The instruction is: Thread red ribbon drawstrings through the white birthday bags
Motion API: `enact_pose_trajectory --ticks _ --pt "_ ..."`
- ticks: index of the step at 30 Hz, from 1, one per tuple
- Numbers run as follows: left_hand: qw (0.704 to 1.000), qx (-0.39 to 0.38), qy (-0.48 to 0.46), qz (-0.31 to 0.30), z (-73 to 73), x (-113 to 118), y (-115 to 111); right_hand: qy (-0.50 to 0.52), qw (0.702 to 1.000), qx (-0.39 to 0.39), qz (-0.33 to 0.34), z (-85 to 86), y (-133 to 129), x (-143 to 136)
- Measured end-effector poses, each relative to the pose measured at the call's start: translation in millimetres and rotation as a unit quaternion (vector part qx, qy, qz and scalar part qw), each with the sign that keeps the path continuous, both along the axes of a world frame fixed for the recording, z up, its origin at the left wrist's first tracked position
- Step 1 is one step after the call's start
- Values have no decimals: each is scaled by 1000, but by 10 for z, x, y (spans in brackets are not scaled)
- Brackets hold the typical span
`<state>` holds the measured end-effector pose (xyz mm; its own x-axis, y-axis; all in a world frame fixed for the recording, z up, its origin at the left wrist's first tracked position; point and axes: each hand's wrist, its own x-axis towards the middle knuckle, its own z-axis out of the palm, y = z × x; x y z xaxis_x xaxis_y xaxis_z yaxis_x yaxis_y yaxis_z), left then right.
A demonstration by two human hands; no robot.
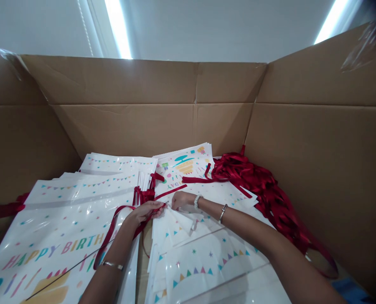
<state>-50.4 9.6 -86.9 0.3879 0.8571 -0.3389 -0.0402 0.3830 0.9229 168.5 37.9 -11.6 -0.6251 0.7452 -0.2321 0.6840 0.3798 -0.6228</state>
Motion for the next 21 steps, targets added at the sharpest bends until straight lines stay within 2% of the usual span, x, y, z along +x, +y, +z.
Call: enact_pose_trajectory --ticks 3,7,12,18,21 --pt "1000 5 1 -11 -8 -15 4 19 998 -58 22 -40 0 25" --pt "999 25 25 -33 12 -30 -5 73 996 -60 1 -144 -27 61" --pt "994 41 61 -75 126 -8 -78 131 989 -74 -5 -284 -72 98" --pt "993 36 74 -84 239 48 -149 150 986 -72 29 -447 -47 131" --pt "992 45 75 -95 273 73 -164 149 988 -33 34 -506 -53 153"
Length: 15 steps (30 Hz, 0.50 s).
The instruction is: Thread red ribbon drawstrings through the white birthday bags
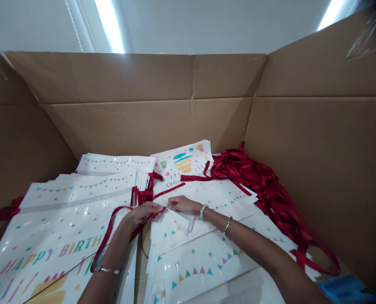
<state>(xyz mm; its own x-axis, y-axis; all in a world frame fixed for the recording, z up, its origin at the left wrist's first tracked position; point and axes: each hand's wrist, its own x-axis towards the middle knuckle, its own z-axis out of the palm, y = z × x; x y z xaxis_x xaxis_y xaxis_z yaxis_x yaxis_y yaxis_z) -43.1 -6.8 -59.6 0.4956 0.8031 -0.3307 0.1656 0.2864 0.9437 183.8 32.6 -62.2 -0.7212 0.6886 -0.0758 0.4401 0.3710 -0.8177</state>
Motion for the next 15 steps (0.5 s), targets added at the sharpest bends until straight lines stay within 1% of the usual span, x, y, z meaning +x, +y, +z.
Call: enact_pose_trajectory --ticks 4,7,9,12,15 --pt "1000 5 4 -8 32 20 -11 -11 996 84 7 -5 -45 20" --pt "1000 7 7 -9 24 16 -7 -21 995 97 5 21 -63 25" --pt "1000 3 7 -7 1 5 3 -12 998 66 7 27 -50 30" --pt "1000 -3 6 -2 -45 -13 23 21 999 -34 15 10 2 31" --pt "1000 -6 4 -3 -76 -24 35 54 990 -126 32 -16 69 12"
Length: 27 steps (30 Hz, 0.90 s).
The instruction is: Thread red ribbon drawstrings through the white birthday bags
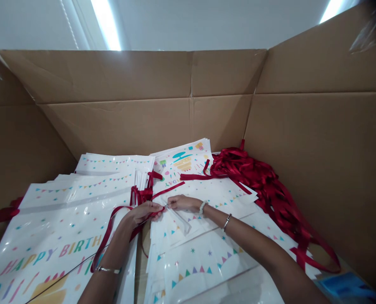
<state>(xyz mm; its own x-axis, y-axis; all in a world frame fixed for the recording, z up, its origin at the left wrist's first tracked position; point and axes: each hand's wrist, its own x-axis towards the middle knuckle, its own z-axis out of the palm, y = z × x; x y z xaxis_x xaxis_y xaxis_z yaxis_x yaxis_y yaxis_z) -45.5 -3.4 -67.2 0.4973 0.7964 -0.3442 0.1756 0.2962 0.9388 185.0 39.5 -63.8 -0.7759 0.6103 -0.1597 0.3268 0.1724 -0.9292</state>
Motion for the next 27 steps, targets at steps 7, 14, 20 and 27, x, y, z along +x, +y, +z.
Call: enact_pose_trajectory --ticks 7,14,20,27 --pt "1000 19 2 -16 50 14 -31 18 996 -52 65 43 78 -53" --pt "1000 17 5 -20 89 29 -51 -43 994 2 96 153 113 -95" --pt "999 16 13 -27 85 20 -49 -70 993 14 96 206 107 -120" --pt "999 20 10 -34 93 19 -58 -75 992 18 96 159 140 -143"
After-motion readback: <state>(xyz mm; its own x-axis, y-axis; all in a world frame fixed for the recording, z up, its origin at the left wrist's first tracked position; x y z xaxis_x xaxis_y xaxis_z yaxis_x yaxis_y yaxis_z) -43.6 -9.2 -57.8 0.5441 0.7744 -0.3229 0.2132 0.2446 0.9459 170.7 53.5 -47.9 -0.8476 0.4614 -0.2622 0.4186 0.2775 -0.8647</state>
